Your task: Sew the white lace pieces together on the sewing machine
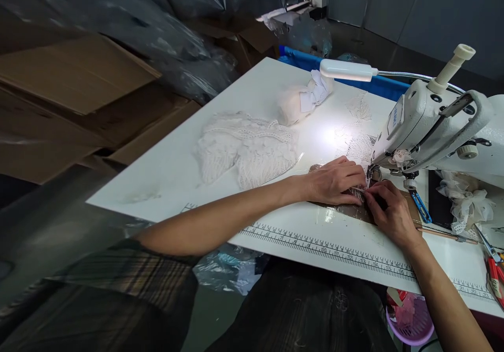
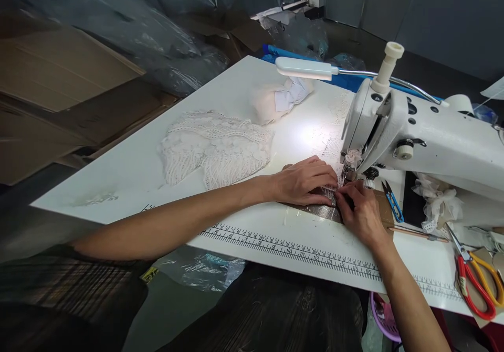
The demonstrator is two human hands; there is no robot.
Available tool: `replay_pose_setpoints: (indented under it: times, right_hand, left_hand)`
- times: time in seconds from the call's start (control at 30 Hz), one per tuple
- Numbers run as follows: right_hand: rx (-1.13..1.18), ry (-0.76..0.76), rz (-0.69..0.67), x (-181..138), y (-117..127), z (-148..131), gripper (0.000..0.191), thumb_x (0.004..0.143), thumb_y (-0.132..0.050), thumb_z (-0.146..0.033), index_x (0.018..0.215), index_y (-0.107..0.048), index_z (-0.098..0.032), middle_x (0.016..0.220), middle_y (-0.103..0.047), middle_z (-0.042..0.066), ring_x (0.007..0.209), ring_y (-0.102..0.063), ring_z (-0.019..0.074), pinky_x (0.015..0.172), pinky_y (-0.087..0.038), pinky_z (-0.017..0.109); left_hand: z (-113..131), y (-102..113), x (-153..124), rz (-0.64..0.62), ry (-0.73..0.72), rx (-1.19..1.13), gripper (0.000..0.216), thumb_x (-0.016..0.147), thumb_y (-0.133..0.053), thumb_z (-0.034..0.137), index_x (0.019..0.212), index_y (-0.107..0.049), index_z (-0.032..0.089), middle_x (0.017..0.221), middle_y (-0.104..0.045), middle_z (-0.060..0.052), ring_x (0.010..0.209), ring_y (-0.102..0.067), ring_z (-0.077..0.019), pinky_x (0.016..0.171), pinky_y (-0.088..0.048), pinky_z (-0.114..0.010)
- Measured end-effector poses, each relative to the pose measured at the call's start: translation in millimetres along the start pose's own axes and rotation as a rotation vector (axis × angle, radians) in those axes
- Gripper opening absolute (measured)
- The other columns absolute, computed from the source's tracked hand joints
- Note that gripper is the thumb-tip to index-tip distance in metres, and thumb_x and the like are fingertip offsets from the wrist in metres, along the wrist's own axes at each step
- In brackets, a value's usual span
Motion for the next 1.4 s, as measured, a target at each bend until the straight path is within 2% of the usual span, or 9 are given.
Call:
replay_pose_setpoints:
  times: [0.13,0.27,0.4,0.6,0.83,0.9,1.03,1.3,1.4]
  right_hand:
    - [0.000,0.002,0.086,-1.7,9.6,2.2,0.018,0.094,-0.054,-0.031,0.098,-0.067,-0.020,0.093,-0.066,0.007,0.083,-0.064,0.0179,0.074,-0.055,0.033]
    - [-0.158,0.105,-0.011,-3.8,1.1,-4.5,0.030,0.095,-0.047,-0.027,0.116,-0.067,-0.018,0.098,-0.062,0.011,0.084,-0.060,0.0196,0.071,-0.055,0.034]
    - [-0.235,0.192,-0.101,-5.8,-7.7,-10.8,0.034,0.092,-0.047,-0.019,0.116,-0.071,-0.019,0.092,-0.058,0.011,0.079,-0.055,0.0194,0.067,-0.051,0.033]
    - [-0.140,0.181,-0.179,-12.7,-10.2,-9.8,0.035,0.088,-0.052,-0.016,0.115,-0.073,-0.026,0.093,-0.058,0.009,0.085,-0.052,0.0207,0.078,-0.048,0.039]
    - [-0.090,0.160,-0.221,-13.8,-10.2,-7.5,0.036,0.087,-0.052,-0.018,0.114,-0.073,-0.029,0.095,-0.058,0.008,0.089,-0.054,0.0210,0.081,-0.048,0.041]
    - [-0.016,0.113,-0.204,-12.2,-6.9,-3.2,0.035,0.088,-0.051,-0.020,0.114,-0.073,-0.028,0.101,-0.058,0.008,0.093,-0.056,0.0204,0.083,-0.051,0.040]
    - [-0.002,-0.060,-0.064,-10.7,2.1,16.8,0.041,0.093,-0.044,-0.025,0.130,-0.062,-0.022,0.109,-0.054,0.012,0.099,-0.057,0.0215,0.086,-0.054,0.042]
    - [-0.126,0.026,-0.079,-13.6,-6.6,19.0,0.038,0.094,-0.044,-0.026,0.125,-0.067,-0.025,0.108,-0.052,0.012,0.099,-0.056,0.0227,0.087,-0.056,0.044]
    - [-0.149,0.071,-0.083,-13.0,-4.8,16.3,0.038,0.094,-0.044,-0.023,0.124,-0.068,-0.024,0.109,-0.052,0.012,0.098,-0.056,0.0218,0.087,-0.057,0.043]
  left_hand:
    - [2.8,10.9,0.7,0.118,-0.049,0.010,0.027,0.102,-0.043,0.022,0.088,-0.065,0.014,0.088,-0.071,-0.007,0.079,-0.063,-0.0144,0.072,-0.051,-0.030]
    - [-2.6,19.7,0.6,0.188,-0.016,-0.059,0.026,0.101,-0.043,0.023,0.090,-0.065,0.013,0.086,-0.070,-0.008,0.081,-0.064,-0.0139,0.073,-0.056,-0.028]
    - [-0.3,10.8,-0.1,0.107,-0.039,-0.016,0.024,0.100,-0.046,0.021,0.091,-0.067,0.015,0.091,-0.072,-0.008,0.083,-0.065,-0.0138,0.074,-0.056,-0.029]
    - [10.5,-1.6,-3.5,0.041,-0.159,0.076,0.027,0.100,-0.045,0.017,0.085,-0.068,0.016,0.092,-0.073,-0.005,0.079,-0.064,-0.0131,0.074,-0.052,-0.029]
    - [10.0,-5.2,-3.7,-0.038,-0.160,0.090,0.023,0.099,-0.047,0.020,0.091,-0.069,0.017,0.095,-0.073,-0.005,0.081,-0.063,-0.0134,0.076,-0.051,-0.029]
    - [10.5,-6.7,-3.5,-0.071,-0.171,0.109,0.022,0.099,-0.048,0.020,0.090,-0.069,0.019,0.095,-0.073,-0.004,0.080,-0.062,-0.0133,0.075,-0.050,-0.029]
    - [10.7,-10.1,-3.1,-0.114,-0.184,0.137,0.024,0.098,-0.050,0.019,0.083,-0.069,0.019,0.097,-0.073,-0.004,0.077,-0.061,-0.0129,0.074,-0.049,-0.030]
    - [15.3,-8.4,-4.1,-0.093,-0.206,0.169,0.027,0.099,-0.048,0.017,0.082,-0.069,0.017,0.099,-0.072,-0.006,0.075,-0.060,-0.0129,0.073,-0.050,-0.031]
    - [15.5,-8.2,-3.5,-0.125,-0.188,0.188,0.029,0.099,-0.046,0.016,0.081,-0.069,0.018,0.094,-0.072,-0.004,0.073,-0.060,-0.0127,0.073,-0.049,-0.030]
Point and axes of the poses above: each hand's wrist, its own x-axis towards the middle knuckle, its own y-axis out of the back of the hand, z = x × y, the point moved 9 cm from there along x, towards the middle knuckle
